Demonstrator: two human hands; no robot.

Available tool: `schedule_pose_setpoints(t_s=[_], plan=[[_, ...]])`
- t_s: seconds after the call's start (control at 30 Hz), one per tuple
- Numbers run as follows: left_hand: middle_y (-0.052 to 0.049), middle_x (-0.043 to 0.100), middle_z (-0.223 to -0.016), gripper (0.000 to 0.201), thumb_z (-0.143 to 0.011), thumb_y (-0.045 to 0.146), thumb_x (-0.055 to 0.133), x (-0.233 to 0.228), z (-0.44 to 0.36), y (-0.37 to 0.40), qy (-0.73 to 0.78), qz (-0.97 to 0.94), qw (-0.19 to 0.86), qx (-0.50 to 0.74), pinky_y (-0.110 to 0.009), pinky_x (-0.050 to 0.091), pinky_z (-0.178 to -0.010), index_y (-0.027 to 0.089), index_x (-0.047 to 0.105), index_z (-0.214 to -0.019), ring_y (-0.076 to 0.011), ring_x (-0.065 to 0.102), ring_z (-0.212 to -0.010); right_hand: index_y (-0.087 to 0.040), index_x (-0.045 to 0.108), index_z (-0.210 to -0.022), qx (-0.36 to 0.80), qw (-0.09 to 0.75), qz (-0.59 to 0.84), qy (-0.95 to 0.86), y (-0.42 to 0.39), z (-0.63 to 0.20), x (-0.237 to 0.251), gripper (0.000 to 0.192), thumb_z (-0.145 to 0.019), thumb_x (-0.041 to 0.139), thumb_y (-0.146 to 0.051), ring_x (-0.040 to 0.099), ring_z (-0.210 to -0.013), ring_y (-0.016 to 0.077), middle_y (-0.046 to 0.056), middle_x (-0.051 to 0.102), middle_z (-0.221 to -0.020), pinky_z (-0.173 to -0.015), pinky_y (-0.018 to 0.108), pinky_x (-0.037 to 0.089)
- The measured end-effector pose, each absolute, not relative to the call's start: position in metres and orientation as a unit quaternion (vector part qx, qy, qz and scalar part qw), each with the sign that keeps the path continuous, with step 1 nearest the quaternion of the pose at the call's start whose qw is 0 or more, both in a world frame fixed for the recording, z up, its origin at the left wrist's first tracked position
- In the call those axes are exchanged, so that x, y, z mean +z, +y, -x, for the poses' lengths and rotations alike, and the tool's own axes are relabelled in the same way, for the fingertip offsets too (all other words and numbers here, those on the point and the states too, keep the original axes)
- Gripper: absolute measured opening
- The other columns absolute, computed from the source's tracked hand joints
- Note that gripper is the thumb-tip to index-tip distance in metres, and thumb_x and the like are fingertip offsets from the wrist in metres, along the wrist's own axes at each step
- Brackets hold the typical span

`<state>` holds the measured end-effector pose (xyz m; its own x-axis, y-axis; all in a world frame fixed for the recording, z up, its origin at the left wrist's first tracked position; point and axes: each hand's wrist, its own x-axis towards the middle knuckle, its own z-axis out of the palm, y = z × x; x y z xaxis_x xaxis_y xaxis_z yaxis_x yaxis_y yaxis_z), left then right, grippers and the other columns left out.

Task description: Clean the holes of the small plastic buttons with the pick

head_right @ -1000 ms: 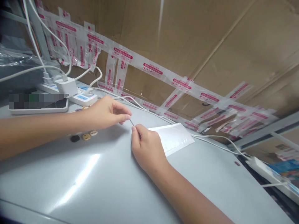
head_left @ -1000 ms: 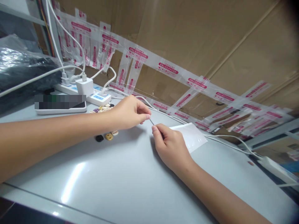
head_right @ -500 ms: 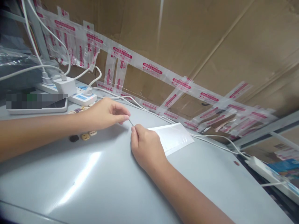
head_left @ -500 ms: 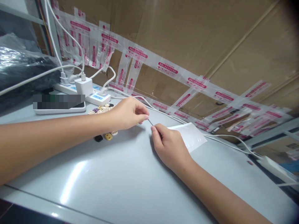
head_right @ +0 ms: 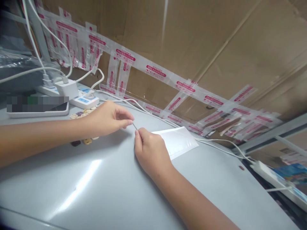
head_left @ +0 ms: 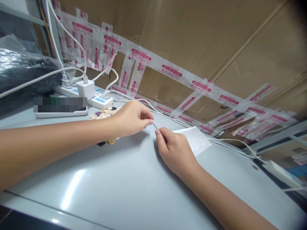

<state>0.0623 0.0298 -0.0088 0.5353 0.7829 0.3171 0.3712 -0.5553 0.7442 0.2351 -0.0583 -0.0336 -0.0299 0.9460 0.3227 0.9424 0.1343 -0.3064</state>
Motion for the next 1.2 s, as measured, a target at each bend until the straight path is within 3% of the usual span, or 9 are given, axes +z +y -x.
schedule_pose_setpoints(t_s=[0.13,0.4,0.6,0.77,0.97,1.2], plan=[[-0.001,0.075,-0.073,0.017,-0.081,0.027,0.066,-0.011,-0.062,0.032,0.348,-0.822,0.308,0.328,-0.029,0.047,-0.062,0.019,0.078,-0.089,-0.0167,0.066,-0.067,-0.023,0.036,-0.069,-0.012,0.215,0.660,-0.720,-0.059,-0.235,-0.034,0.030,-0.098,0.038,-0.033,0.039,-0.052,0.0149,-0.003,0.043,-0.055,-0.056,0.029,0.024],[-0.001,0.074,-0.070,0.018,-0.079,0.020,0.061,-0.014,-0.061,0.031,0.302,-0.877,0.176,0.329,-0.028,0.042,-0.063,0.019,0.079,-0.080,-0.0149,0.061,-0.065,-0.023,0.032,-0.071,-0.081,0.146,0.668,-0.725,-0.062,-0.230,-0.032,0.028,-0.096,0.041,-0.028,0.031,-0.053,0.0146,-0.002,0.041,-0.057,-0.057,0.031,0.019],[0.000,0.075,-0.072,0.017,-0.076,0.018,0.063,-0.012,-0.061,0.030,0.327,-0.863,0.206,0.324,-0.028,0.044,-0.064,0.019,0.079,-0.082,-0.0151,0.063,-0.065,-0.023,0.034,-0.071,-0.068,0.141,0.674,-0.722,-0.062,-0.230,-0.030,0.027,-0.097,0.040,-0.028,0.034,-0.055,0.0150,-0.002,0.043,-0.058,-0.057,0.031,0.020],[0.000,0.077,-0.080,0.015,-0.070,0.020,0.069,-0.013,-0.059,0.038,0.379,-0.809,0.311,0.325,-0.026,0.049,-0.064,0.019,0.076,-0.084,-0.0161,0.068,-0.071,-0.022,0.038,-0.067,0.012,0.211,0.680,-0.702,-0.060,-0.233,-0.031,0.032,-0.097,0.043,-0.034,0.039,-0.054,0.0147,-0.003,0.044,-0.056,-0.056,0.029,0.024],[0.000,0.079,-0.085,0.017,-0.080,0.024,0.070,-0.018,-0.060,0.037,0.284,-0.783,0.470,0.290,-0.024,0.055,-0.073,0.021,0.078,-0.094,-0.0150,0.072,-0.081,-0.021,0.062,-0.081,0.152,0.385,0.643,-0.645,-0.053,-0.236,-0.032,0.026,-0.090,0.057,-0.045,0.038,-0.055,0.0125,-0.006,0.042,-0.057,-0.052,0.026,0.028],[-0.001,0.079,-0.089,0.022,-0.085,0.025,0.066,-0.013,-0.061,0.027,0.298,-0.793,0.455,0.273,-0.026,0.052,-0.075,0.023,0.080,-0.102,-0.0172,0.071,-0.089,-0.021,0.063,-0.085,0.265,0.434,0.623,-0.594,-0.051,-0.237,-0.035,0.025,-0.087,0.063,-0.046,0.032,-0.049,0.0103,-0.007,0.040,-0.057,-0.047,0.025,0.024]])
